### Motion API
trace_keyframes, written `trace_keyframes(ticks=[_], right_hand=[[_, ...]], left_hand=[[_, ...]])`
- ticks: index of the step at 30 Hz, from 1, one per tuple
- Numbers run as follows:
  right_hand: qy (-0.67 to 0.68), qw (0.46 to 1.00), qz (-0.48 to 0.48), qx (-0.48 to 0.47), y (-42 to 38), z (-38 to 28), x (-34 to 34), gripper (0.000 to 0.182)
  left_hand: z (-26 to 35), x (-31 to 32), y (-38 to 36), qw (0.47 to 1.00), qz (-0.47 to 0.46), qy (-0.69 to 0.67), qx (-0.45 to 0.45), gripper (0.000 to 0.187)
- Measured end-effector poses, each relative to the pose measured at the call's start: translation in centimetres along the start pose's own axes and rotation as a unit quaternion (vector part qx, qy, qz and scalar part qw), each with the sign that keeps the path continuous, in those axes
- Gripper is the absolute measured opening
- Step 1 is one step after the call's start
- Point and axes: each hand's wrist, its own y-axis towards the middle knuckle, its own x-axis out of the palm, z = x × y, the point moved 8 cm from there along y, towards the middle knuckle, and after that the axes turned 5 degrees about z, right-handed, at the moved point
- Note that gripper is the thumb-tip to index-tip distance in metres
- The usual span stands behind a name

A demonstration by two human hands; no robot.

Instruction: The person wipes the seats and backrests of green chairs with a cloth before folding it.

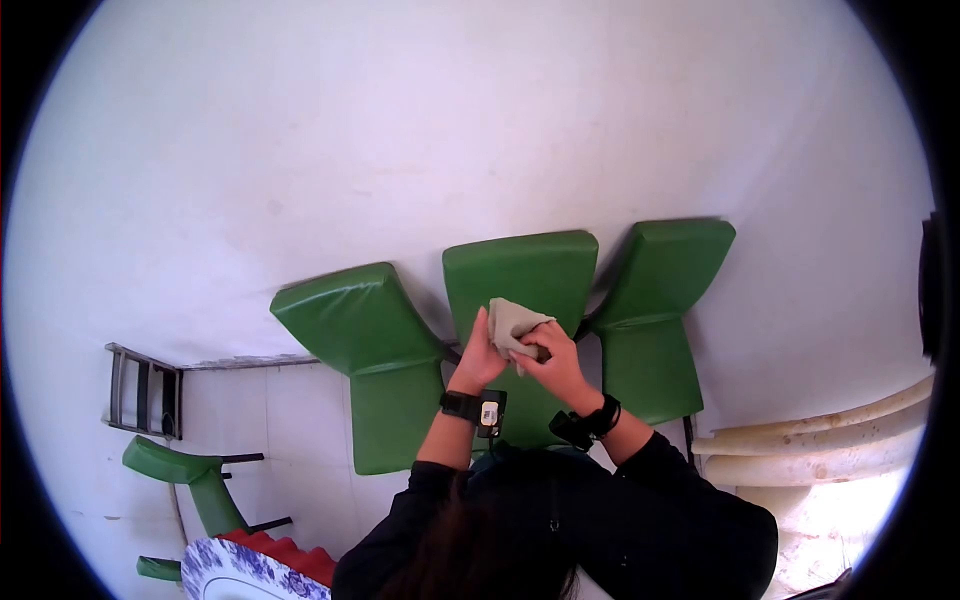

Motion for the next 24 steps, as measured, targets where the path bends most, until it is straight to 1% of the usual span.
trace_keyframes(ticks=[1, 2, 3, 4, 5, 7, 8, 10, 12, 13, 14, 15, 16, 18, 19, 21, 22, 24], right_hand=[[0.001, 1.0, -0.003, 0.001, 0.2, -0.5, -0.2, 0.02], [0.002, 0.999, -0.033, -0.028, 0.2, -1.4, 0.0, 0.021], [0.002, 0.996, -0.063, -0.058, 0.2, -2.2, 0.0, 0.023], [0.004, 0.996, -0.065, -0.057, 0.3, -2.3, -0.1, 0.023], [-0.004, 0.995, -0.076, -0.066, 0.3, -2.5, -0.1, 0.023], [-0.011, 0.993, -0.089, -0.073, 0.2, -3.0, -0.2, 0.024], [-0.009, 0.994, -0.09, -0.065, 0.3, -3.2, -0.4, 0.022], [-0.006, 0.994, -0.091, -0.055, 0.2, -3.1, -0.9, 0.021], [0.012, 0.996, -0.086, 0.004, -0.1, -1.9, -1.7, 0.032], [0.013, 0.996, -0.087, 0.007, -0.1, -1.8, -1.8, 0.032], [0.055, 0.993, -0.068, 0.076, -0.1, -0.8, -2.2, 0.041], [0.096, 0.984, -0.047, 0.145, -0.1, 0.2, -2.4, 0.051], [0.097, 0.983, -0.046, 0.147, -0.1, 0.4, -2.1, 0.051], [0.252, 0.951, -0.016, 0.18, -0.2, 1.1, -1.3, 0.063], [0.251, 0.951, -0.012, 0.18, -0.2, 1.2, -1.1, 0.063], [0.221, 0.947, -0.05, 0.227, -0.6, 1.8, 0.0, 0.057], [0.221, 0.947, -0.048, 0.227, -0.6, 1.9, -0.1, 0.057], [0.204, 0.938, -0.022, 0.278, -1.1, 3.1, -0.3, 0.046]], left_hand=[[0.1, -0.7, 0.0, 0.999, 0.033, 0.024, 0.007, 0.042], [0.3, -1.0, -0.1, 0.999, 0.036, 0.022, 0.008, 0.042], [0.8, -0.2, -0.2, 0.998, -0.006, 0.065, 0.022, 0.038], [1.1, 0.6, -0.3, 0.992, -0.047, 0.108, 0.036, 0.034], [1.3, 0.7, -0.2, 0.993, -0.045, 0.107, 0.036, 0.034], [2.0, 0.5, 0.0, 0.98, -0.006, 0.186, 0.072, 0.028], [2.1, 0.7, -0.1, 0.98, -0.004, 0.186, 0.071, 0.028], [2.7, 1.3, -0.4, 0.982, 0.022, 0.162, 0.098, 0.025], [3.1, 1.4, -0.5, 0.984, 0.012, 0.151, 0.09, 0.024], [3.0, 1.4, -0.5, 0.987, 0.0, 0.14, 0.082, 0.024], [3.0, 1.4, -0.4, 0.987, 0.002, 0.14, 0.081, 0.024], [3.2, 1.4, -0.3, 0.981, 0.006, 0.169, 0.09, 0.023], [3.3, 1.5, -0.3, 0.975, 0.009, 0.199, 0.098, 0.022], [2.8, 2.6, -0.5, 0.97, 0.021, 0.221, 0.099, 0.022], [2.6, 3.1, -0.4, 0.964, 0.032, 0.242, 0.102, 0.022], [1.7, 3.0, 0.0, 0.966, 0.03, 0.24, 0.092, 0.022], [1.3, 2.9, 0.1, 0.968, 0.03, 0.235, 0.085, 0.021], [0.9, 2.6, 0.1, 0.97, 0.032, 0.226, 0.08, 0.022]])
